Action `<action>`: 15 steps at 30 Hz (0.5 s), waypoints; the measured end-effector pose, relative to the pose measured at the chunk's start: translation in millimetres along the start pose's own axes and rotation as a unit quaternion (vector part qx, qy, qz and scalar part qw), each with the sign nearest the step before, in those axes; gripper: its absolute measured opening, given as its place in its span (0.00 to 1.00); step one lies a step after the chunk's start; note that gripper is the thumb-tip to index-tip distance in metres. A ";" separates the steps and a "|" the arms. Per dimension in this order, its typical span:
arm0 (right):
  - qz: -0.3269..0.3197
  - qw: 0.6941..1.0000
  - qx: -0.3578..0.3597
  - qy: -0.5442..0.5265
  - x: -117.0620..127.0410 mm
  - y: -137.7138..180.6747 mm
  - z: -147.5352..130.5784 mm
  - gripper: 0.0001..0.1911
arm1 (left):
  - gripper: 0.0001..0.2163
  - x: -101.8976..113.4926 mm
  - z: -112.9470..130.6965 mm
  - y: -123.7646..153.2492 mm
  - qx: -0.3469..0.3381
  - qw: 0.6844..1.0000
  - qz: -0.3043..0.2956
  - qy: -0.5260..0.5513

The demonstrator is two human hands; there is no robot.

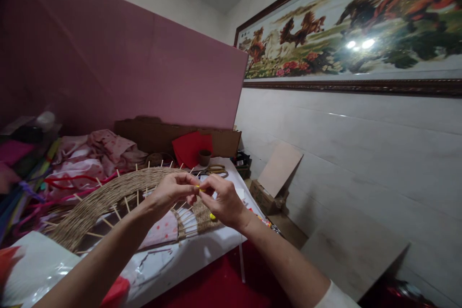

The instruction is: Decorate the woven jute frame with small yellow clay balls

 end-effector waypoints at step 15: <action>0.029 0.973 -0.092 -0.208 -5.7 -0.3 20.0 0.05 | 0.06 2.4 -7.4 -5.0 -0.014 1.000 0.017 0.008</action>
Point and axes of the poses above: each hand's wrist, its own y-axis away from the middle knuckle, its own x-axis out of the back of the hand, z = x × y, the point moved 9 cm from there along -y, towards the middle knuckle, and after that the axes turned 3 degrees about y, right-handed, at the moved point
